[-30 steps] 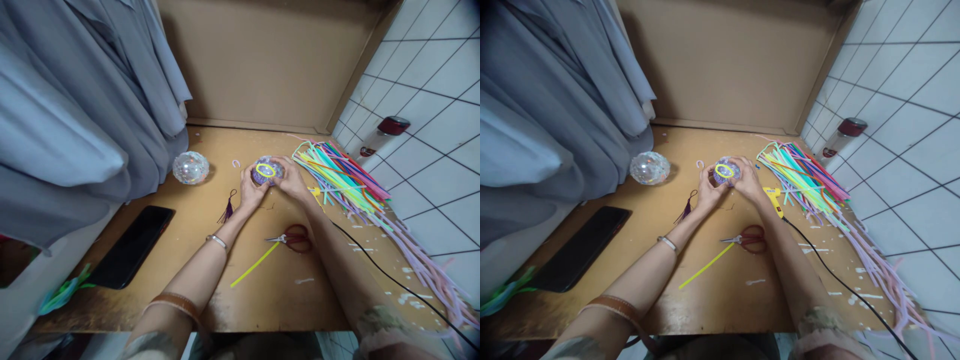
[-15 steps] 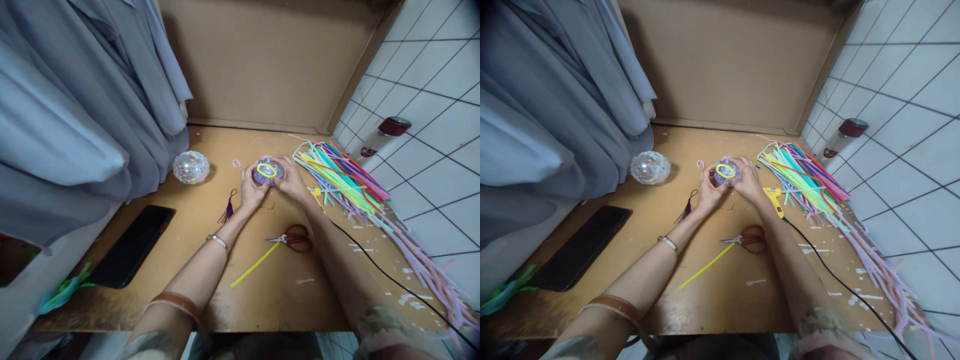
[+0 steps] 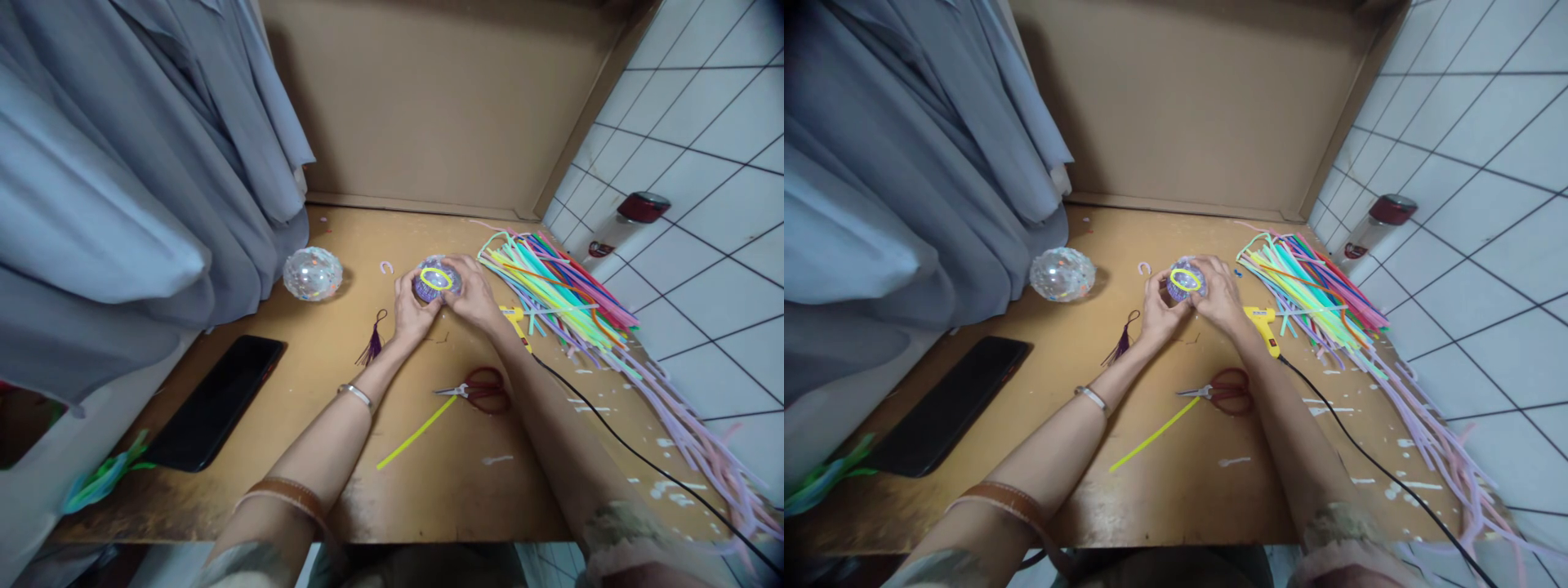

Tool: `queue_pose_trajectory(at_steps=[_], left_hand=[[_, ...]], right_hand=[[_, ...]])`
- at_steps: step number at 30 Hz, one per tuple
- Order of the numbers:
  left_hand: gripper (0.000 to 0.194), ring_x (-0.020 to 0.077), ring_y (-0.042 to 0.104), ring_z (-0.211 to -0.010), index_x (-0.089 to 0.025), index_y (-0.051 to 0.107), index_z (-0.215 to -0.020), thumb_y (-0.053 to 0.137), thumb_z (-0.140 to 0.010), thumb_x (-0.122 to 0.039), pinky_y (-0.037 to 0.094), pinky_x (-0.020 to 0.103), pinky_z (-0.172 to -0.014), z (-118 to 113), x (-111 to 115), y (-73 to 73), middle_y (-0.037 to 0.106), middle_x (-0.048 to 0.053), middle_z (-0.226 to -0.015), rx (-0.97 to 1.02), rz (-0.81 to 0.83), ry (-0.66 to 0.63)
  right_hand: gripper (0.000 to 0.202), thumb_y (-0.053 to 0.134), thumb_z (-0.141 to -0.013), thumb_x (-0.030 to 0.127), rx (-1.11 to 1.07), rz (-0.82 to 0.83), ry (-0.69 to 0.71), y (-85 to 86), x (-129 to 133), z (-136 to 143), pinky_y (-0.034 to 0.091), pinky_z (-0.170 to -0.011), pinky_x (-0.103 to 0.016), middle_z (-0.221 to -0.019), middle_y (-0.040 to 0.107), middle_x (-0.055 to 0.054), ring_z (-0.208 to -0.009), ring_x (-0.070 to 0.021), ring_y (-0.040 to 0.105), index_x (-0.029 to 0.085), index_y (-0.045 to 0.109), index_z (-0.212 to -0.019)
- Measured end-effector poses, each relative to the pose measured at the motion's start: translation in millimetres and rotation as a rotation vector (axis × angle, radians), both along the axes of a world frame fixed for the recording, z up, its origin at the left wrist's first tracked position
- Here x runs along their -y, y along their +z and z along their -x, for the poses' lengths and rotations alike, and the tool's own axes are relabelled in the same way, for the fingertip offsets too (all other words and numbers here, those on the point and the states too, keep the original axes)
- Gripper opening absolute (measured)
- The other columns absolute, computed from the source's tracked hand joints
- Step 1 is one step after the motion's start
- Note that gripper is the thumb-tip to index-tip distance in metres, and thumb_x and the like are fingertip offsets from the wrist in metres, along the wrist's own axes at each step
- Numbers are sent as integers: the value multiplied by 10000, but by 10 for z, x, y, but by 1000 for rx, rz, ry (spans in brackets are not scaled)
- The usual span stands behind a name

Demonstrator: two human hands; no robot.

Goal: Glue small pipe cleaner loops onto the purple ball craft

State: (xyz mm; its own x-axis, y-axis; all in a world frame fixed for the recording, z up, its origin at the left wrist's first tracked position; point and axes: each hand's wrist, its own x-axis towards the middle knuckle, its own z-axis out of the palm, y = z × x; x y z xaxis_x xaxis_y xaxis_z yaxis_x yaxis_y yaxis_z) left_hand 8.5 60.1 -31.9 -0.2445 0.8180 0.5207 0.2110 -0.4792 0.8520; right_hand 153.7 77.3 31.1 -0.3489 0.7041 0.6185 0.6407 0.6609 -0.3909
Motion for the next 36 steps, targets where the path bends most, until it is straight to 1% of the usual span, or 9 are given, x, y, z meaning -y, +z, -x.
queue_pose_trajectory(at_steps=[4,9,15,20,24,30,33,36], left_hand=[[644,282,587,-1199,-232,524,-1243,824,-702,-409,484,477,-1049,8,11,11,564,123,-1261,-3,0,-3],[652,289,589,-1201,-227,527,-1242,835,-689,-383,490,485,-1045,8,11,18,563,126,-1258,-9,5,-2],[659,289,572,-1219,-222,522,-1250,831,-690,-376,479,488,-1062,6,11,21,557,122,-1269,-20,21,1],[638,278,578,-1198,-230,524,-1245,823,-700,-373,486,476,-1049,5,14,21,564,115,-1255,-21,12,6],[639,283,584,-1195,-231,529,-1236,831,-691,-374,489,480,-1044,0,11,18,565,119,-1248,-12,8,5],[642,286,579,-1211,-236,526,-1237,831,-692,-390,483,487,-1050,1,10,22,566,120,-1258,-4,14,-1],[646,285,585,-1199,-237,530,-1229,840,-684,-391,483,490,-1052,6,15,32,569,119,-1254,-2,21,-5],[645,287,588,-1194,-231,533,-1224,844,-679,-384,489,489,-1044,6,15,36,569,121,-1251,-1,22,-6]], right_hand=[[564,604,-672,186,-28,11,24,6,-13,-15,440,-1082,-544,-1274,640,-102,-1215,-320,562,243,617,-1232],[577,579,-660,161,-44,40,31,24,-3,-23,434,-1089,-539,-1275,640,-97,-1222,-311,562,247,624,-1229],[585,611,-687,178,-13,54,32,24,-5,-27,422,-1098,-531,-1300,627,-97,-1241,-319,551,249,607,-1268],[568,638,-718,222,16,55,15,16,-5,-21,407,-1110,-549,-1313,619,-107,-1263,-333,536,248,599,-1284],[566,626,-704,216,3,54,-3,24,18,-4,421,-1096,-567,-1303,627,-97,-1253,-338,541,265,599,-1266],[579,620,-690,228,-11,69,1,41,31,1,407,-1095,-574,-1300,625,-101,-1245,-346,540,269,599,-1267],[574,619,-685,220,-13,70,2,50,25,-9,423,-1083,-563,-1290,630,-97,-1234,-338,546,272,613,-1257],[564,621,-668,197,-18,60,14,57,18,-18,446,-1075,-541,-1270,634,-105,-1211,-321,561,246,631,-1229]])
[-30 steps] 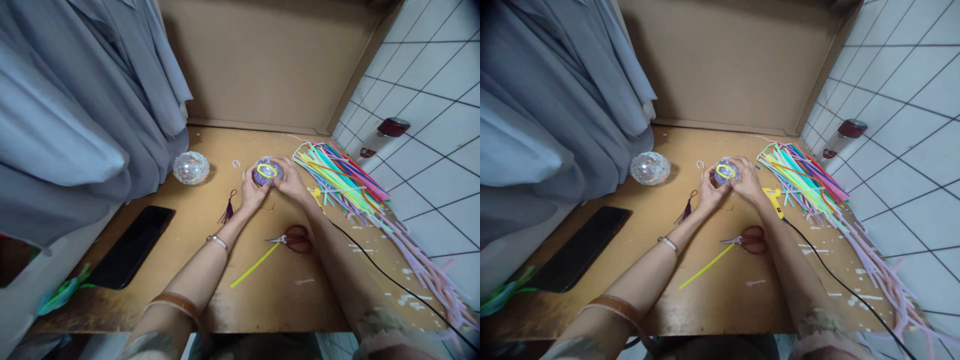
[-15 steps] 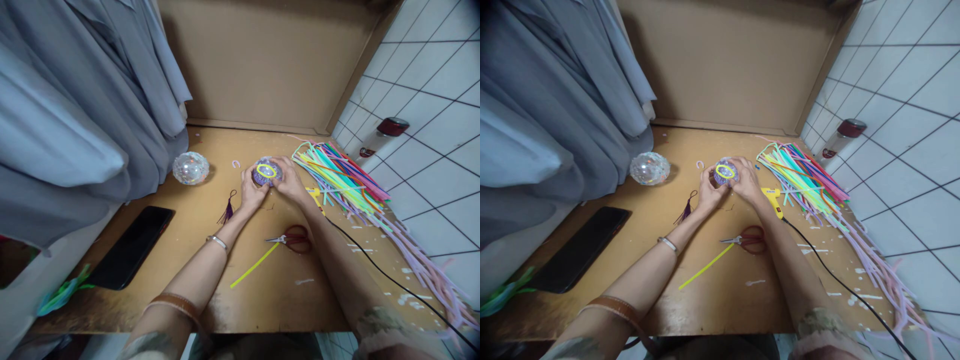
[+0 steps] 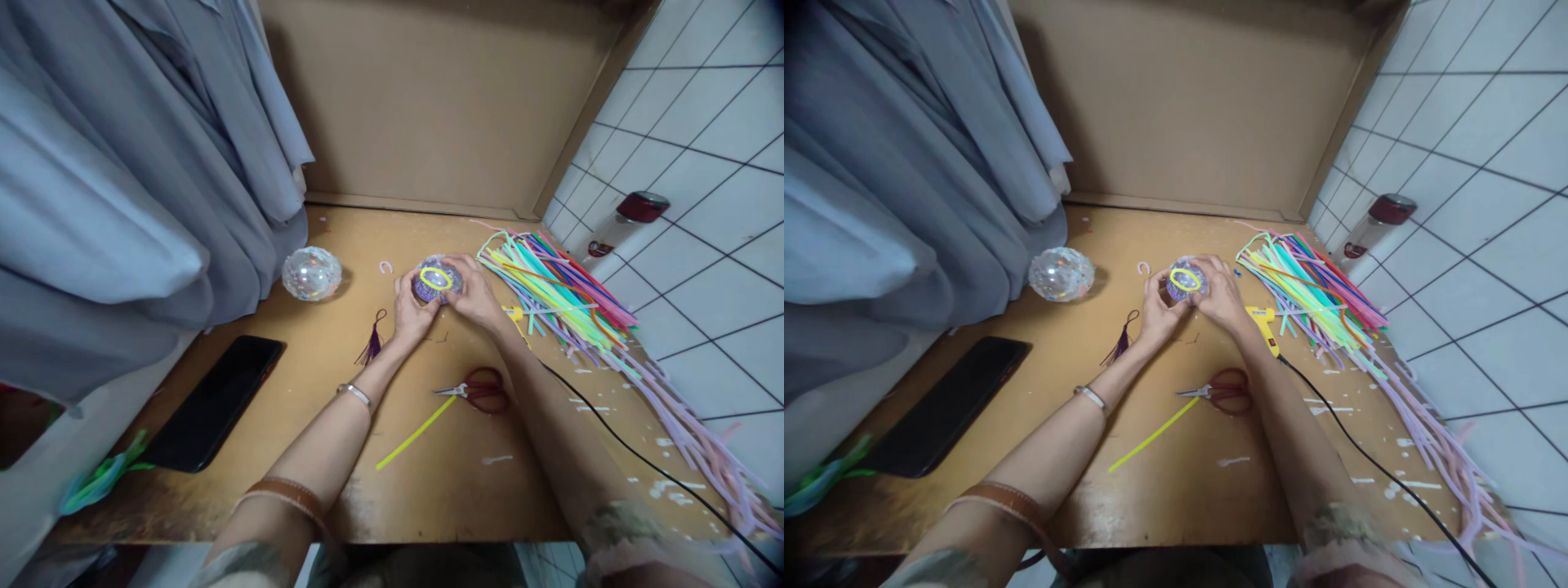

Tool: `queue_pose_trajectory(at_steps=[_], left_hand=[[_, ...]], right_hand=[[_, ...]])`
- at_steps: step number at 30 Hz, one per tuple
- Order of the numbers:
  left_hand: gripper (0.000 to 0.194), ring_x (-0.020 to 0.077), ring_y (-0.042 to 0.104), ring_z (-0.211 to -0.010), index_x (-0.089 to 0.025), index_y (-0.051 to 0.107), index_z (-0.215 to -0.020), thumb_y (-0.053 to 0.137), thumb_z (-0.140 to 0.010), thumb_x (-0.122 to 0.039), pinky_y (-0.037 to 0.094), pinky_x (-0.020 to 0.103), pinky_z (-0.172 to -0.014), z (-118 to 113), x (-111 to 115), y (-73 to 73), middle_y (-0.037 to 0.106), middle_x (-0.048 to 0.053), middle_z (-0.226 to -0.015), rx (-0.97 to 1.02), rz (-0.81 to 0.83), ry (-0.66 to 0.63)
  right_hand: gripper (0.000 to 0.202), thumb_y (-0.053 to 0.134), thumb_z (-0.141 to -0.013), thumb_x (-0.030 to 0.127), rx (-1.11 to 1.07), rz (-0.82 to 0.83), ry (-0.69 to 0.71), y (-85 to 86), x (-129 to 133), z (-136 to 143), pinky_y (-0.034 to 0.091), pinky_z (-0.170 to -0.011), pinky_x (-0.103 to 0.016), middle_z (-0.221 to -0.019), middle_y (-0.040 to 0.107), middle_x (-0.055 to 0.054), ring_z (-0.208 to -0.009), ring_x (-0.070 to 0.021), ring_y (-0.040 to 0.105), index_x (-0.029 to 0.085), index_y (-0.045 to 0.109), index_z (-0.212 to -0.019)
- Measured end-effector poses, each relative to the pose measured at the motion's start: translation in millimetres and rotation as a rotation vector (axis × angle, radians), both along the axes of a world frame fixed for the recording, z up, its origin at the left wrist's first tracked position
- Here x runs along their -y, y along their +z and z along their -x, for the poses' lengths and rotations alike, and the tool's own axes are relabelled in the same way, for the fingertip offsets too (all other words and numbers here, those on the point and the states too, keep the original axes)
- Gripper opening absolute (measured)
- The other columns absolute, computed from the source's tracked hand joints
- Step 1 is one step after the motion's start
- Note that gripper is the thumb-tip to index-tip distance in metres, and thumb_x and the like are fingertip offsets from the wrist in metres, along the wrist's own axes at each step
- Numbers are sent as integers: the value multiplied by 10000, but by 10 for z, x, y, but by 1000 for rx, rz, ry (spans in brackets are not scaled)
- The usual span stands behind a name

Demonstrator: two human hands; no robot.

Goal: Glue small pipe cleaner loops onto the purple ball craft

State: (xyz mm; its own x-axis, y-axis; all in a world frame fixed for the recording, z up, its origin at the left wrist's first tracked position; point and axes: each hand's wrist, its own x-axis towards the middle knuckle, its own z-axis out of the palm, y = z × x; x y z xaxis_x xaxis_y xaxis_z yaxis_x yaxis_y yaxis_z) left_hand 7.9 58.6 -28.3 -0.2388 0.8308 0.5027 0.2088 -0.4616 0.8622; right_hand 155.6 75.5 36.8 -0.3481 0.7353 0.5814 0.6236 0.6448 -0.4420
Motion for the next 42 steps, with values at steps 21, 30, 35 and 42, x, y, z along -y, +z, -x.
queue_pose_trajectory(at_steps=[21,30,35,42], left_hand=[[639,289,575,-1218,-227,529,-1239,830,-693,-363,493,475,-1029,-16,-24,-36,565,126,-1269,14,-14,-11],[559,275,577,-1217,-234,540,-1225,792,-743,-364,476,476,-1061,-11,12,11,583,116,-1256,1,-10,-7],[526,276,581,-1218,-247,544,-1224,777,-764,-356,471,487,-1074,-7,29,24,575,117,-1271,9,-6,-25],[526,281,577,-1222,-235,540,-1216,778,-757,-328,472,492,-1076,-16,26,28,573,124,-1259,22,-8,-29]], right_hand=[[500,638,-740,281,44,-22,-35,2,22,14,446,-1054,-561,-1247,625,-99,-1191,-341,549,274,597,-1239],[502,619,-751,322,26,4,-39,-17,14,14,404,-1069,-576,-1261,608,-108,-1215,-356,524,271,580,-1249],[490,620,-741,301,8,-27,-49,-38,-12,6,427,-1054,-577,-1234,621,-93,-1197,-347,540,291,584,-1229],[477,638,-772,346,46,-32,-53,-36,3,14,431,-1069,-579,-1253,613,-112,-1196,-350,538,256,584,-1238]])
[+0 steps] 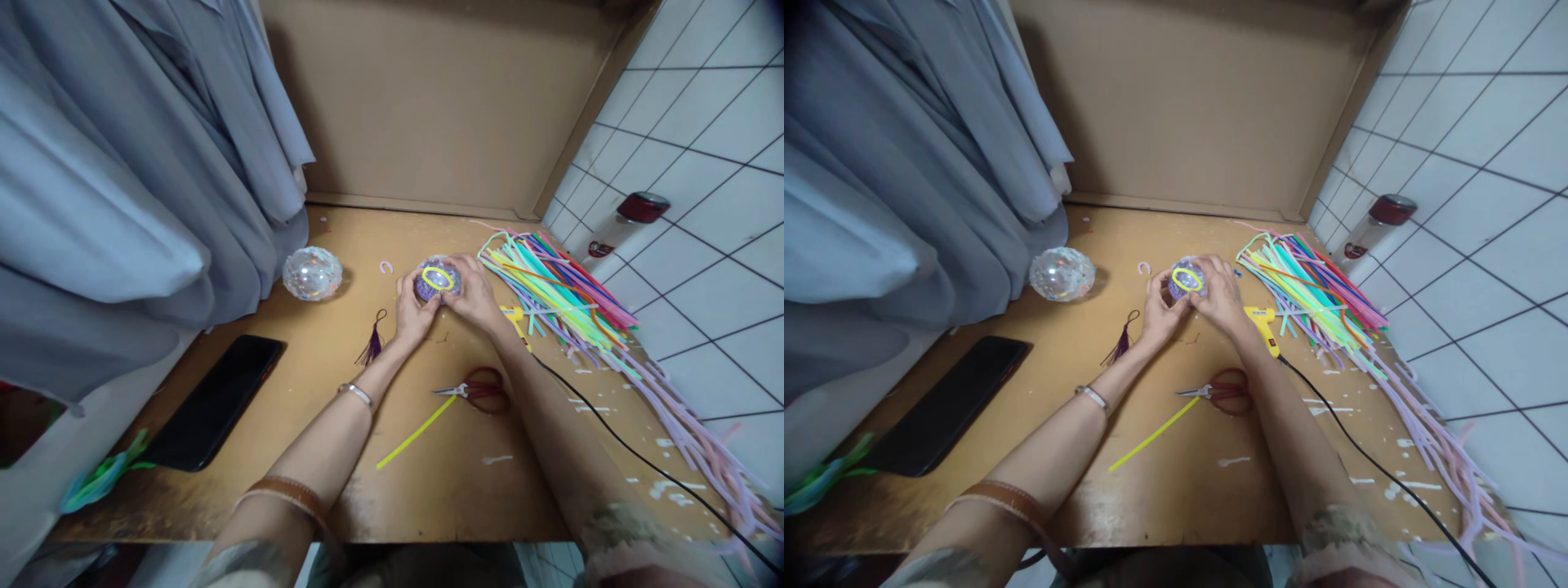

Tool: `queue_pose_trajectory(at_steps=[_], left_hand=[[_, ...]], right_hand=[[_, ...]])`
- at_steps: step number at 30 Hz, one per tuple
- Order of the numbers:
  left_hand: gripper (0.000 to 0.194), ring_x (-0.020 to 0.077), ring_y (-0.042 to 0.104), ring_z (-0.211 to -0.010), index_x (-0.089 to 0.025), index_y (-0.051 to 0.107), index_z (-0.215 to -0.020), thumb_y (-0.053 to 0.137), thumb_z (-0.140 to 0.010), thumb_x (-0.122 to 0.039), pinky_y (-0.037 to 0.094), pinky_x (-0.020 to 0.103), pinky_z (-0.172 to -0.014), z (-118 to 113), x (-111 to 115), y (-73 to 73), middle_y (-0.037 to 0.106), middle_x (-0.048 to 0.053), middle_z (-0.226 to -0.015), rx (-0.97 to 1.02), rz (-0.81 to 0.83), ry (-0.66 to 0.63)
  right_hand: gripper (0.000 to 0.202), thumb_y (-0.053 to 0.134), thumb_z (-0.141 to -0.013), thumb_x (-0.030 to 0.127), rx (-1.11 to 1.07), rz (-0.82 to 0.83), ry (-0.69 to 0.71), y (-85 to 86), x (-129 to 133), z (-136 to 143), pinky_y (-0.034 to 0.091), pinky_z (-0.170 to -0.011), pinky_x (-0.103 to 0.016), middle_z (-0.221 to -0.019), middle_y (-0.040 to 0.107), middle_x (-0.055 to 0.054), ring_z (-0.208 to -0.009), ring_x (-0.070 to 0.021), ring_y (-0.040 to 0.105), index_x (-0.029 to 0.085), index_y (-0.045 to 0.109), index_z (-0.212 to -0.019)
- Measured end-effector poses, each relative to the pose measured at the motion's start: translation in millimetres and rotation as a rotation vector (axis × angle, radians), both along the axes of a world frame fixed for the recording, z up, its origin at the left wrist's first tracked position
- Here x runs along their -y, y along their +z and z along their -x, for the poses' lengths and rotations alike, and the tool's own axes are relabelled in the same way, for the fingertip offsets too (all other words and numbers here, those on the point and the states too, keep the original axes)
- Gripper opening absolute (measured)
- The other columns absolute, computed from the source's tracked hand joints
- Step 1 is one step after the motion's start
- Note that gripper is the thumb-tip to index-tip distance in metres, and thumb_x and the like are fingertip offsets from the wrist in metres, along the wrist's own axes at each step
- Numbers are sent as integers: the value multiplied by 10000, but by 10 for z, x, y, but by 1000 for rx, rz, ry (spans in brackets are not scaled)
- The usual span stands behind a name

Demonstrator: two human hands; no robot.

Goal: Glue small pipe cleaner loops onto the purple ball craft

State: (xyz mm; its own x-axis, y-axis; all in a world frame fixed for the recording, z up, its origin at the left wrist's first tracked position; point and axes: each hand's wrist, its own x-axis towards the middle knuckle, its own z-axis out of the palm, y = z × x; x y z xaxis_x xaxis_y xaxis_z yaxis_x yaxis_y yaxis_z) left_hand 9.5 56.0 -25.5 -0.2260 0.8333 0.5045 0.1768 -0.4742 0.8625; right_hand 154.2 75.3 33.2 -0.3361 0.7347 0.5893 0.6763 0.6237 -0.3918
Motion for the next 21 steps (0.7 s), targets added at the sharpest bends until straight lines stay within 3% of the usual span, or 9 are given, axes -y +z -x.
queue_pose_trajectory(at_steps=[6,16,21], left_hand=[[524,275,578,-1216,-236,548,-1215,779,-757,-345,466,485,-1078,0,11,10,572,119,-1263,0,14,0],[508,272,552,-1249,-220,539,-1230,704,-750,-191,450,461,-1096,10,3,6,560,123,-1286,8,45,-3],[495,278,549,-1259,-209,554,-1232,636,-750,-133,437,464,-1112,26,40,43,567,123,-1296,0,55,17]], right_hand=[[470,654,-778,346,-14,4,1,-9,-21,-32,433,-1074,-583,-1251,618,-101,-1207,-346,539,278,597,-1239],[557,574,-698,167,-69,57,71,53,-4,-56,417,-1105,-533,-1297,638,-88,-1228,-312,560,249,636,-1246],[548,534,-701,152,-130,65,45,41,-19,-53,432,-1090,-515,-1261,666,-100,-1201,-302,585,230,630,-1234]])
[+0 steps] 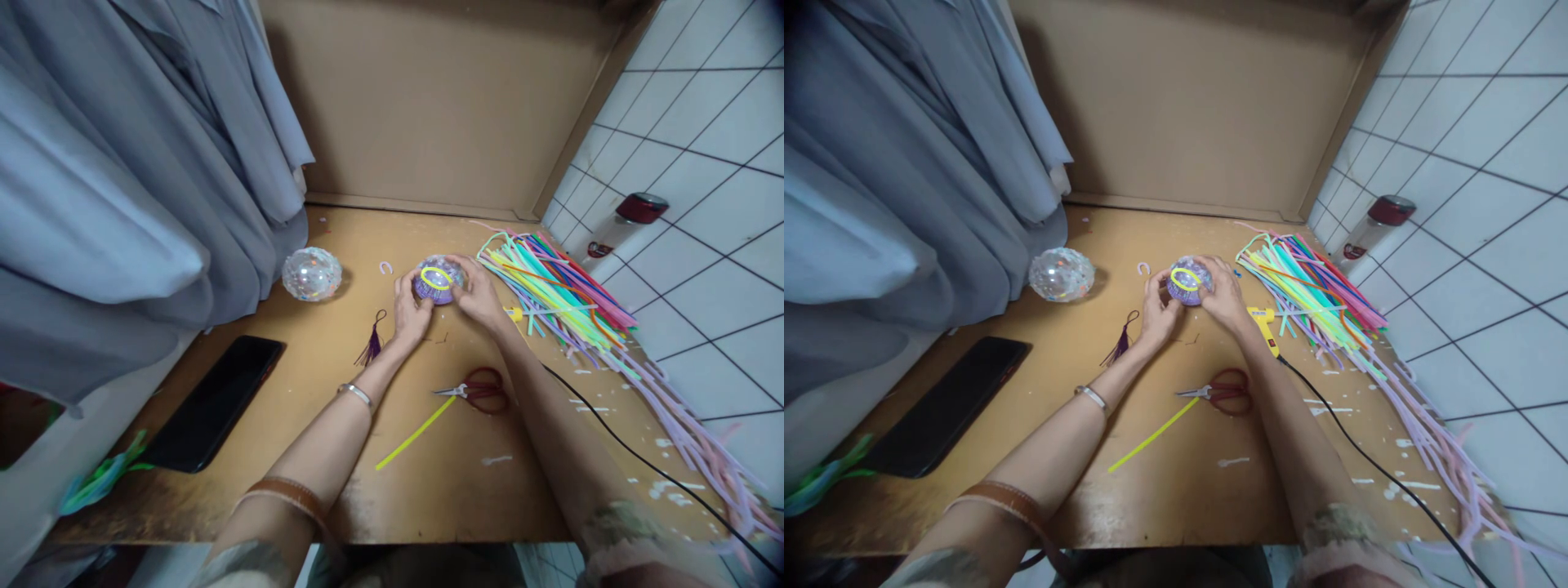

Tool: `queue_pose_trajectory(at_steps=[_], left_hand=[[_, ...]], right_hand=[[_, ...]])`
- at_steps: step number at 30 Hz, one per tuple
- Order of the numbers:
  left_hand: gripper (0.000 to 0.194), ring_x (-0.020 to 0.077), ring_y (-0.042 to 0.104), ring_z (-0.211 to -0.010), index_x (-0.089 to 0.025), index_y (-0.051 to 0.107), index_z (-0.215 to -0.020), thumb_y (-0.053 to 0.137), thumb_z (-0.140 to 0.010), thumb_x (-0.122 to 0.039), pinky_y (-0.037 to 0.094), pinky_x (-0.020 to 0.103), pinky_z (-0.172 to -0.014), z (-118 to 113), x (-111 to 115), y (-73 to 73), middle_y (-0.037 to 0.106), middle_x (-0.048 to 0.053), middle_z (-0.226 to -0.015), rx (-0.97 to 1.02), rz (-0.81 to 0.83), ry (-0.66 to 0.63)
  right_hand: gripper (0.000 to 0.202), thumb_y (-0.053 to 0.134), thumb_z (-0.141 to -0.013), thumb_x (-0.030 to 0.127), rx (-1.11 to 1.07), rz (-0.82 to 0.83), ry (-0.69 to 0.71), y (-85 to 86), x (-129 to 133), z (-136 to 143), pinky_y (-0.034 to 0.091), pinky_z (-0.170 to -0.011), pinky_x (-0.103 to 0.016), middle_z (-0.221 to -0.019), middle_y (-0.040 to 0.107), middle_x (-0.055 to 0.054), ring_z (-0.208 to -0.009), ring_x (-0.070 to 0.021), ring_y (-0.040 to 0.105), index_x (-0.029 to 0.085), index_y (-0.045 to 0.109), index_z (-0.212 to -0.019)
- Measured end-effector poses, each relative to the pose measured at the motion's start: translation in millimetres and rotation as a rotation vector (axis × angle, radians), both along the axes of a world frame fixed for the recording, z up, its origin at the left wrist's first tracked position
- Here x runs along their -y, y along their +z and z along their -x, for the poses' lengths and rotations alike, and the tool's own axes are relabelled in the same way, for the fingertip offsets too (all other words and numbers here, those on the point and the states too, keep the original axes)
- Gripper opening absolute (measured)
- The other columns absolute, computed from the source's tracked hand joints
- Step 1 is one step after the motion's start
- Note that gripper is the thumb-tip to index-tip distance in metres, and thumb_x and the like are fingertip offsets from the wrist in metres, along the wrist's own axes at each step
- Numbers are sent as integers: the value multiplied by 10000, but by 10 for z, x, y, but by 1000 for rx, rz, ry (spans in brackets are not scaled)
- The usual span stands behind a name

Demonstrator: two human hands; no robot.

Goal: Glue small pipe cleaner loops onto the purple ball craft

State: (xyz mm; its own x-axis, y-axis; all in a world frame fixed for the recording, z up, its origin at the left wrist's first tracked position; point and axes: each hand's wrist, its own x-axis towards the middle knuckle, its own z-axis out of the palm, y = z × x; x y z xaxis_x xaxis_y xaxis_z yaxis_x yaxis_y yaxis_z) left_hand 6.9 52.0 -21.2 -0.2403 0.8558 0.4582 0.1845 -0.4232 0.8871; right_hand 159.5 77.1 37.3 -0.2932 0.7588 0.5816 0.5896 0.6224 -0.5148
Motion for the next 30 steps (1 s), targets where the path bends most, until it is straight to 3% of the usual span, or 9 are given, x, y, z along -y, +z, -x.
queue_pose_trajectory(at_steps=[14,20,26,30], left_hand=[[495,282,539,-1265,-199,561,-1212,607,-729,-103,421,477,-1122,15,3,11,586,124,-1283,-19,7,34],[457,285,548,-1261,-203,556,-1201,622,-753,-141,429,469,-1112,22,-14,-10,589,128,-1286,-37,-16,62],[415,272,568,-1227,-212,544,-1164,590,-758,-137,455,455,-1082,54,-6,8,603,122,-1248,-57,-40,112],[376,250,568,-1213,-205,567,-1128,539,-766,-110,461,431,-1073,104,80,37,600,111,-1224,-63,-91,147]], right_hand=[[418,518,-751,165,-4,-89,-119,-8,18,-2,455,-1046,-481,-1161,693,-111,-1116,-286,614,208,643,-1148],[301,507,-852,221,19,-152,-157,-12,67,9,466,-990,-452,-1109,705,-103,-1057,-275,623,213,658,-1112],[227,467,-962,299,110,-151,-195,-58,292,6,436,-892,-400,-956,694,-81,-954,-249,601,226,678,-920],[232,468,-974,276,263,-75,-200,-164,578,-48,394,-839,-380,-952,680,-96,-944,-253,574,212,681,-910]])
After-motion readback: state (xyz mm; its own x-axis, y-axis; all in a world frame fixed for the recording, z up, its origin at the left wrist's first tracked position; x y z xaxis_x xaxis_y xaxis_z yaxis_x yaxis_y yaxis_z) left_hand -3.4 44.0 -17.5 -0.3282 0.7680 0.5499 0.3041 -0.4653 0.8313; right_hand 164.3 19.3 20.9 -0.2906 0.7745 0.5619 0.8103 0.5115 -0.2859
